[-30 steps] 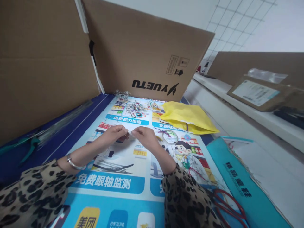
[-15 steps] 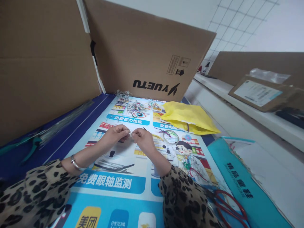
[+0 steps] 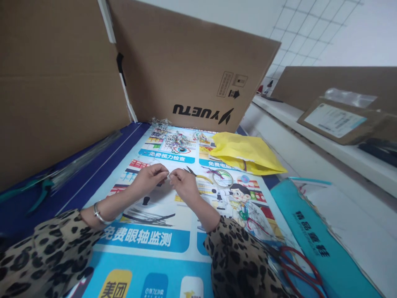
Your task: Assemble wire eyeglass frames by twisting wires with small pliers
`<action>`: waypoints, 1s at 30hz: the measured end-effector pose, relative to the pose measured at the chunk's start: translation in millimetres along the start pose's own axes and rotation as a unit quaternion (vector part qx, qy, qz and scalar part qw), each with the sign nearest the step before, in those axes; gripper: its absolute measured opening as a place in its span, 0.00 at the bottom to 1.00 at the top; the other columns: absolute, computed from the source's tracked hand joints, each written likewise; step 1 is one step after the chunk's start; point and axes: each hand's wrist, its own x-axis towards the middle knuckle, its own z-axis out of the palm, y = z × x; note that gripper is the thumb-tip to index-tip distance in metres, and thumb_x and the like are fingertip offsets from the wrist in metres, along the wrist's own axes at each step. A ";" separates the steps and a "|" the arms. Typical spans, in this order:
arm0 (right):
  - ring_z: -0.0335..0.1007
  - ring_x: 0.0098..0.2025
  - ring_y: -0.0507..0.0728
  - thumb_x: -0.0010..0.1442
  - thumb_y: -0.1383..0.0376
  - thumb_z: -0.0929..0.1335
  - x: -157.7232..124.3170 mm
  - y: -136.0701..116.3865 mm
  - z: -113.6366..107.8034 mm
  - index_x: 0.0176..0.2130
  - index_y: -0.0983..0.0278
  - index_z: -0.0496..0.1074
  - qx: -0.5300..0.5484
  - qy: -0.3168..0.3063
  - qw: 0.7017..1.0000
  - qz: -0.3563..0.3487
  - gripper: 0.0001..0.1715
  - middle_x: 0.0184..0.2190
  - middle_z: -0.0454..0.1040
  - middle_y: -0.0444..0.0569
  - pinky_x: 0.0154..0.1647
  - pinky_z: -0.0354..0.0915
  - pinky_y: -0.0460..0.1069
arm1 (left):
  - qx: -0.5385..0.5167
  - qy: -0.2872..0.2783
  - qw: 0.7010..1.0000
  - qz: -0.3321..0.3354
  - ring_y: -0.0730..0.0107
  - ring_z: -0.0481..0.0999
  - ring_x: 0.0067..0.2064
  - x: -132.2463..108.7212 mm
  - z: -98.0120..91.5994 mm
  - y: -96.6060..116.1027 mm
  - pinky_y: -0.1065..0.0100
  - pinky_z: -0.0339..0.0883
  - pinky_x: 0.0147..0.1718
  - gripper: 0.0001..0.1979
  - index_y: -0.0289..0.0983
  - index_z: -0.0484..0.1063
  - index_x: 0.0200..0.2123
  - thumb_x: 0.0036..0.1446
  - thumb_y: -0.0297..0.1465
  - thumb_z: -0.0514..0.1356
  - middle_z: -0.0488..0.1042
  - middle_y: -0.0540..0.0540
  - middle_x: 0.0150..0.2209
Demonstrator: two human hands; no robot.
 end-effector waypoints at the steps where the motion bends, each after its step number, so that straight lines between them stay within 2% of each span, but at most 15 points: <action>1: 0.66 0.20 0.48 0.54 0.61 0.63 -0.2 0.1 0.0 0.31 0.62 0.67 0.001 -0.005 1.000 -0.003 0.08 0.21 0.70 0.40 0.24 0.64 0.44 | 0.006 0.000 1.000 0.005 0.73 0.67 0.24 -0.3 -0.3 0.7 0.72 0.59 0.25 0.08 0.38 0.69 0.25 0.51 0.34 0.54 0.68 0.53 0.19; 7: 0.66 0.20 0.48 0.54 0.62 0.63 1.5 -1.7 1.2 0.30 0.62 0.67 -0.009 -0.019 1.000 0.003 0.07 0.20 0.68 0.39 0.23 0.62 0.43 | 0.030 -0.001 0.999 0.017 0.73 0.65 0.24 -1.6 -0.4 3.2 0.72 0.57 0.25 0.07 0.39 0.69 0.24 0.50 0.33 0.54 0.67 0.53 0.19; 11: 0.68 0.24 0.49 0.57 0.59 0.61 6.6 -14.3 -22.4 0.33 0.62 0.70 -0.091 -0.072 0.993 -0.032 0.12 0.24 0.72 0.42 0.27 0.63 0.44 | -0.009 0.009 1.000 -0.002 0.73 0.65 0.23 -0.4 -2.4 4.5 0.72 0.57 0.24 0.08 0.38 0.69 0.25 0.50 0.35 0.55 0.67 0.53 0.19; 13: 0.70 0.34 0.53 0.58 0.56 0.60 7.8 -21.8 -44.2 0.35 0.61 0.72 -0.229 -0.073 0.968 -0.069 0.16 0.32 0.74 0.46 0.35 0.63 0.47 | -0.038 0.028 0.999 -0.013 0.73 0.65 0.24 0.9 -4.4 4.4 0.72 0.58 0.25 0.08 0.38 0.69 0.26 0.50 0.36 0.55 0.67 0.53 0.20; 14: 0.69 0.39 0.56 0.56 0.54 0.62 7.5 -24.5 -55.3 0.38 0.61 0.72 -0.315 -0.066 0.945 -0.063 0.17 0.36 0.74 0.49 0.39 0.62 0.49 | -0.050 0.039 0.998 -0.018 0.73 0.66 0.24 1.8 -5.5 3.8 0.72 0.58 0.25 0.08 0.37 0.69 0.26 0.50 0.36 0.56 0.67 0.53 0.20; 16: 0.65 0.46 0.63 0.49 0.50 0.67 5.4 -26.5 -73.4 0.44 0.61 0.71 -0.452 -0.092 0.887 -0.006 0.26 0.42 0.71 0.55 0.41 0.60 0.52 | -0.074 0.062 0.995 -0.034 0.74 0.66 0.25 3.7 -6.9 1.5 0.72 0.59 0.25 0.08 0.37 0.69 0.26 0.49 0.36 0.56 0.67 0.53 0.21; 19: 0.62 0.48 0.66 0.46 0.50 0.68 0.9 -22.8 -85.3 0.49 0.62 0.67 -0.535 -0.152 0.830 0.052 0.33 0.46 0.67 0.58 0.41 0.60 0.54 | -0.121 0.084 0.987 -0.068 0.73 0.68 0.27 6.3 -7.5 -2.8 0.72 0.62 0.26 0.09 0.37 0.68 0.27 0.48 0.37 0.57 0.68 0.52 0.24; 24: 0.62 0.48 0.65 0.51 0.56 0.65 1.0 -18.2 -82.9 0.50 0.62 0.66 -0.568 -0.174 0.804 0.034 0.27 0.45 0.67 0.58 0.41 0.59 0.53 | -0.201 0.081 0.972 -0.090 0.67 0.74 0.36 7.2 -7.8 -3.0 0.71 0.66 0.28 0.11 0.35 0.68 0.28 0.47 0.38 0.59 0.73 0.46 0.32; 30: 0.65 0.45 0.64 0.51 0.57 0.64 5.1 -19.1 -80.7 0.47 0.63 0.68 -0.598 -0.151 0.787 0.021 0.24 0.41 0.70 0.58 0.44 0.55 0.55 | -0.236 0.066 0.964 -0.101 0.67 0.75 0.36 5.3 -8.3 2.4 0.70 0.67 0.28 0.10 0.35 0.66 0.26 0.47 0.36 0.59 0.75 0.45 0.34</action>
